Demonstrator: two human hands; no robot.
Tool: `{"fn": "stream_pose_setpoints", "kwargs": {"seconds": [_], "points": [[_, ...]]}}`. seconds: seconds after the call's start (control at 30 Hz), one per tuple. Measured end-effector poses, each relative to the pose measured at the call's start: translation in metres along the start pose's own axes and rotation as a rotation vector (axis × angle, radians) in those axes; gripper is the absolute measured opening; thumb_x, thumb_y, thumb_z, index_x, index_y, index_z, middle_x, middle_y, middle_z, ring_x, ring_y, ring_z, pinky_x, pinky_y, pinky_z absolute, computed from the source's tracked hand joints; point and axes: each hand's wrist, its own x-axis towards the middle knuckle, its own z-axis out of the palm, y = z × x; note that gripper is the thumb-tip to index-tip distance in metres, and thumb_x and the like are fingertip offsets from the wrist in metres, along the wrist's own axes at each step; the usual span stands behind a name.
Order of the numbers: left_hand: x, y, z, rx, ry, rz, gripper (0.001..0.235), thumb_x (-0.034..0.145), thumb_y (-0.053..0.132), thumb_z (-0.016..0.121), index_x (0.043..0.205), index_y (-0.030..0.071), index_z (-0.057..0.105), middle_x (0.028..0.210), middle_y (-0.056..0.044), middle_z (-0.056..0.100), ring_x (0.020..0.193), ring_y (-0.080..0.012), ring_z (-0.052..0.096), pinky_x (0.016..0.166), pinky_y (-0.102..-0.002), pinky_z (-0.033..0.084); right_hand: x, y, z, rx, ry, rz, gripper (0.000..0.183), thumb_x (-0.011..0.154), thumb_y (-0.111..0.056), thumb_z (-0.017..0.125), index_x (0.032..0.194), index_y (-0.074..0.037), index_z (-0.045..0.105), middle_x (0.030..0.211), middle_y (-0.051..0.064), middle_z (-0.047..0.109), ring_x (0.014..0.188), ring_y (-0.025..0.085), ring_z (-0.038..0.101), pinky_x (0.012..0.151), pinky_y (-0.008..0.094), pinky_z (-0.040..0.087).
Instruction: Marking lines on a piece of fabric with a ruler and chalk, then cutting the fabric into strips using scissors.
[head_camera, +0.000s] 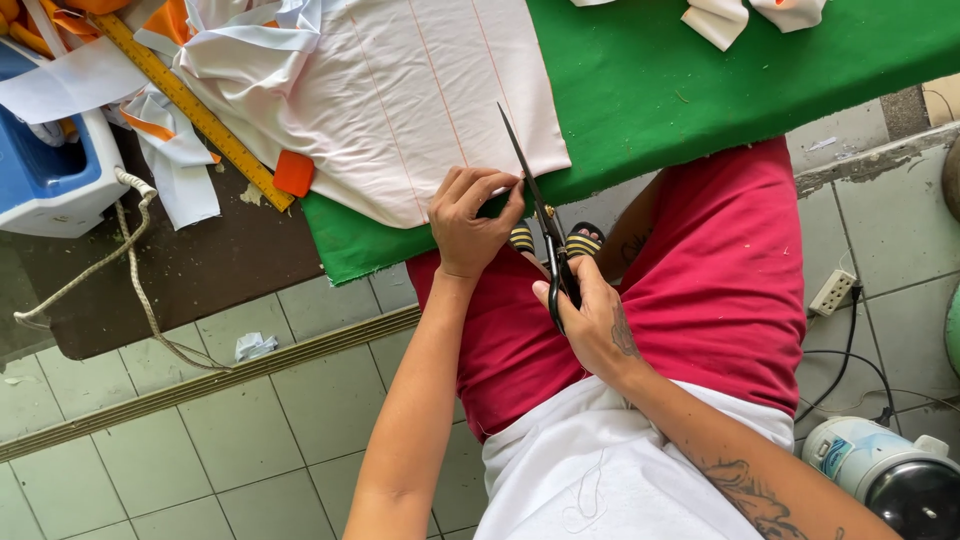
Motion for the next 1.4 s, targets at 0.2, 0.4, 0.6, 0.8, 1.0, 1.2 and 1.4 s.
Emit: {"fn": "stream_pose_setpoints", "kwargs": {"seconds": [0.2, 0.4, 0.6, 0.8, 1.0, 1.2, 1.4], "points": [[0.001, 0.001, 0.0, 0.003, -0.012, 0.014, 0.014, 0.078, 0.008, 0.085, 0.083, 0.018, 0.078, 0.075, 0.0, 0.071, 0.068, -0.0215, 0.067, 0.067, -0.031, 0.058, 0.011, -0.001, 0.005, -0.049, 0.015, -0.028, 0.036, 0.094, -0.04, 0.07, 0.097, -0.006, 0.059, 0.071, 0.018, 0.056, 0.075, 0.038, 0.063, 0.068, 0.046, 0.047], [-0.002, 0.0, 0.0, 0.026, -0.025, 0.023, 0.013, 0.079, 0.009, 0.085, 0.083, 0.018, 0.077, 0.075, 0.0, 0.071, 0.069, -0.0218, 0.068, 0.068, -0.031, 0.058, 0.01, 0.005, 0.008, -0.07, 0.013, -0.012, 0.03, 0.095, -0.035, 0.071, 0.097, -0.007, 0.061, 0.07, 0.016, 0.058, 0.071, 0.034, 0.063, 0.066, 0.042, 0.048], [-0.004, -0.004, -0.001, 0.049, -0.04, 0.035, 0.012, 0.08, 0.01, 0.084, 0.083, 0.019, 0.076, 0.076, 0.001, 0.071, 0.07, -0.0207, 0.068, 0.07, -0.029, 0.058, 0.008, 0.004, 0.004, -0.016, 0.017, 0.023, 0.02, 0.093, -0.031, 0.074, 0.095, -0.012, 0.068, 0.065, 0.005, 0.058, 0.059, 0.015, 0.059, 0.06, 0.029, 0.048], [-0.003, -0.003, -0.001, 0.058, -0.052, 0.022, 0.014, 0.079, 0.01, 0.085, 0.084, 0.02, 0.077, 0.076, 0.002, 0.071, 0.071, -0.0202, 0.068, 0.071, -0.029, 0.058, 0.017, -0.006, 0.001, -0.064, 0.037, -0.034, 0.027, 0.09, -0.033, 0.076, 0.094, -0.009, 0.064, 0.067, 0.011, 0.06, 0.067, 0.028, 0.063, 0.063, 0.038, 0.049], [-0.001, -0.002, -0.001, 0.054, -0.051, 0.041, 0.015, 0.078, 0.009, 0.086, 0.084, 0.02, 0.078, 0.076, 0.002, 0.072, 0.071, -0.0196, 0.068, 0.071, -0.029, 0.058, 0.041, -0.014, 0.008, -0.093, 0.051, -0.089, 0.031, 0.092, -0.033, 0.073, 0.096, -0.005, 0.061, 0.069, 0.012, 0.057, 0.075, 0.036, 0.065, 0.071, 0.046, 0.05], [-0.003, -0.002, -0.002, 0.059, -0.067, 0.031, 0.013, 0.079, 0.01, 0.086, 0.083, 0.02, 0.078, 0.076, 0.001, 0.072, 0.071, -0.0202, 0.069, 0.071, -0.029, 0.059, 0.041, -0.015, 0.006, -0.119, 0.038, -0.101, 0.028, 0.093, -0.031, 0.072, 0.097, -0.005, 0.06, 0.07, 0.011, 0.056, 0.075, 0.037, 0.065, 0.071, 0.048, 0.05], [-0.002, -0.002, -0.002, 0.074, -0.077, 0.027, 0.012, 0.08, 0.011, 0.085, 0.083, 0.019, 0.078, 0.077, 0.002, 0.073, 0.072, -0.0197, 0.069, 0.071, -0.029, 0.059, 0.039, -0.011, 0.006, -0.064, 0.012, -0.073, 0.02, 0.095, -0.029, 0.071, 0.096, -0.01, 0.065, 0.064, 0.009, 0.058, 0.07, 0.026, 0.064, 0.069, 0.039, 0.05]]}}
